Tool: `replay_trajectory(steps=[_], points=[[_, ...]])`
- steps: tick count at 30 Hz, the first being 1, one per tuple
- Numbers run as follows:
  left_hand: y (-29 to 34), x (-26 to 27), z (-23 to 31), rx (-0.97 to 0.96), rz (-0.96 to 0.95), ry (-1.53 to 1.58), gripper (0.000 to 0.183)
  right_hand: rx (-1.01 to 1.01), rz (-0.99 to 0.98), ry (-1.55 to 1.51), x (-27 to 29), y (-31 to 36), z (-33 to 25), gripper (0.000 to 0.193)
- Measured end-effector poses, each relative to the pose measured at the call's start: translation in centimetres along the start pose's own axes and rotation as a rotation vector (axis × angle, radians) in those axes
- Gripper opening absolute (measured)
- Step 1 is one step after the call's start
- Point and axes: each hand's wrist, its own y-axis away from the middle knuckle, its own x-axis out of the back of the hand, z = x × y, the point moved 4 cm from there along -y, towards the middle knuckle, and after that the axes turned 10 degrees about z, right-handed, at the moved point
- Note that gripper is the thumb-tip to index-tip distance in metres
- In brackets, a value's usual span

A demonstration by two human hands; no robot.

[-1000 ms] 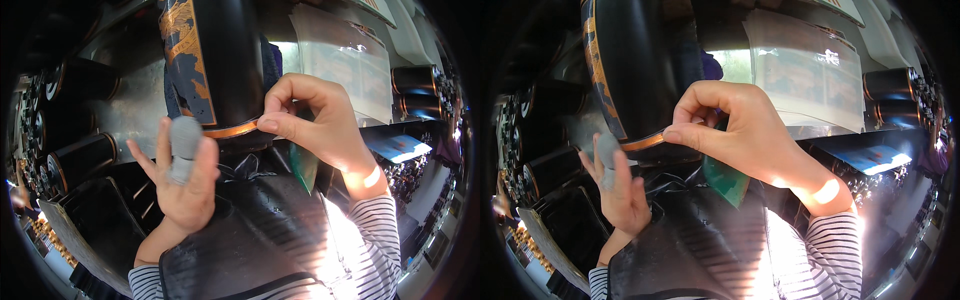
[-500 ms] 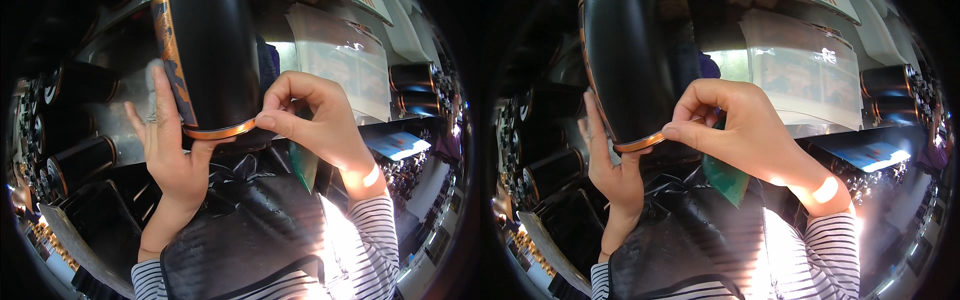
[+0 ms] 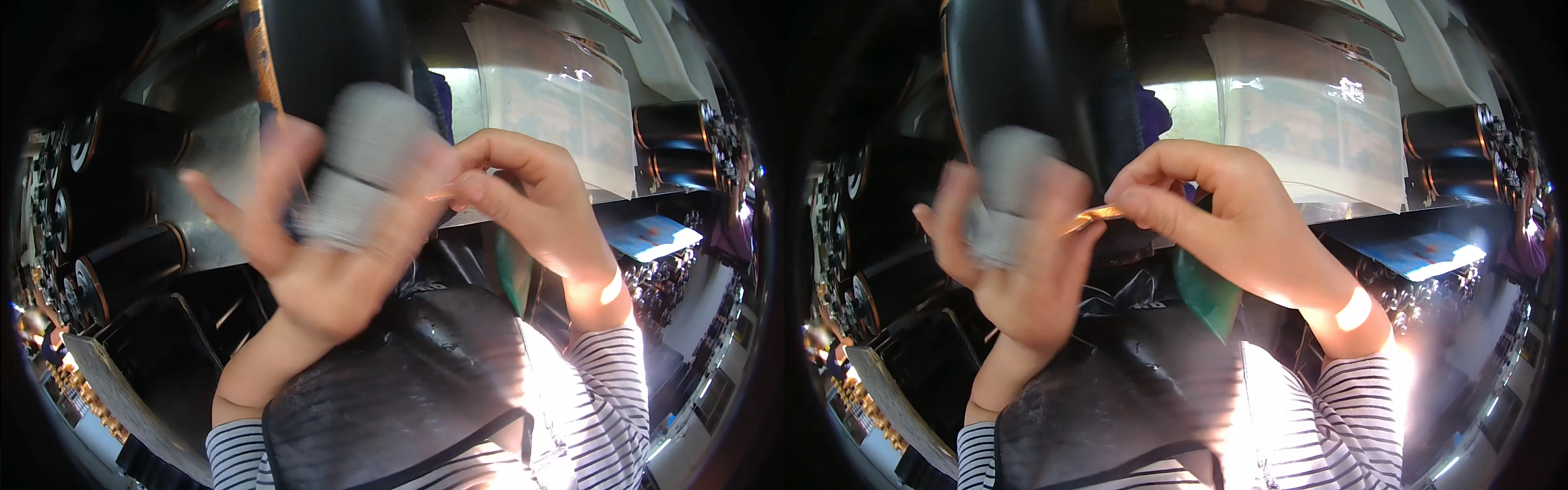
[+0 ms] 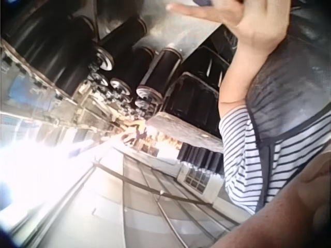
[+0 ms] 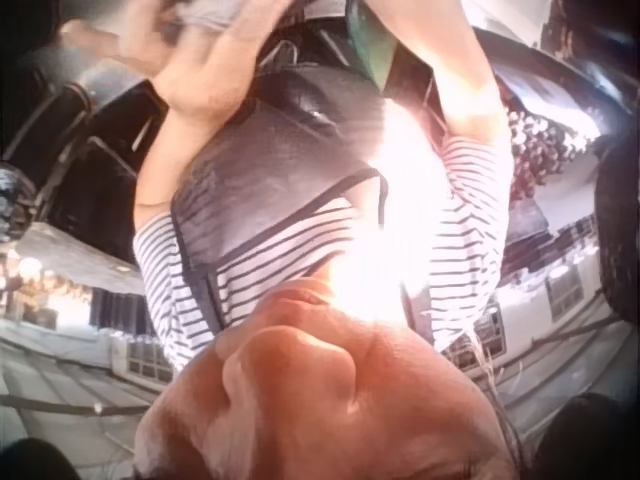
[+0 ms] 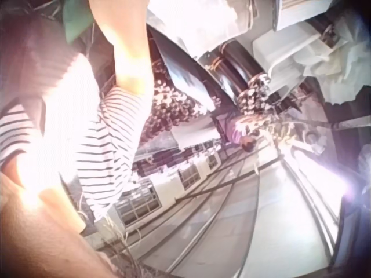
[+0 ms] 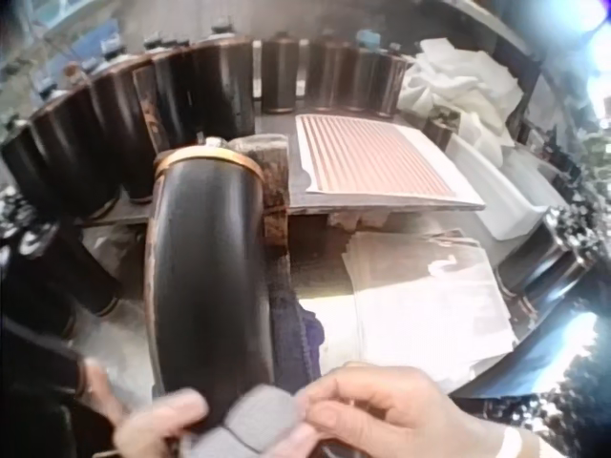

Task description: The person applies decorative labels and gold foil strips to black cylindrical containers. They smooth the labels with a green squeegee and press the foil edges with a cloth-wrapped finger, repeating the process on multiple containers.

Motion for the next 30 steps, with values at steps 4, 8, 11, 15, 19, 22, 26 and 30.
replay_trajectory(steps=[4,8,11,15,19,22,26,30], points=[[0.6,-0.1,-2.9,0.355,-0.073,0.138,0.079,0.095,-0.019,0.116,-0.8,-0.7,-0.5,0.013],[3.9,1.3,-3.3,0.485,-0.162,0.199,0.066,0.034,-0.09,0.127,-1.1,-1.0,-1.3,0.014],[3.8,2.6,-0.9,0.263,-0.149,0.07,0.049,0.011,-0.102,0.123,-1.1,-1.0,-1.1,0.013],[2.2,1.8,1.4,-0.065,-0.207,-0.108,0.038,-0.047,-0.041,0.001,-0.7,-0.7,-0.5,0.017],[0.1,0.4,0.8,-0.048,-0.074,-0.054,0.049,-0.062,-0.034,-0.007,-0.2,-0.2,-0.5,0.016],[-0.2,-0.1,-1.6,0.176,0.014,0.07,0.076,0.026,-0.043,0.061,-0.4,-0.5,-0.3,0.012],[2.0,-0.3,-3.6,0.426,-0.042,0.267,0.077,0.012,-0.079,0.08,-1.3,-0.9,-0.9,0.012],[4.2,2.2,-2.2,0.446,-0.177,0.154,0.05,0.036,-0.102,0.115,-1.4,-0.8,-1.4,0.011]])
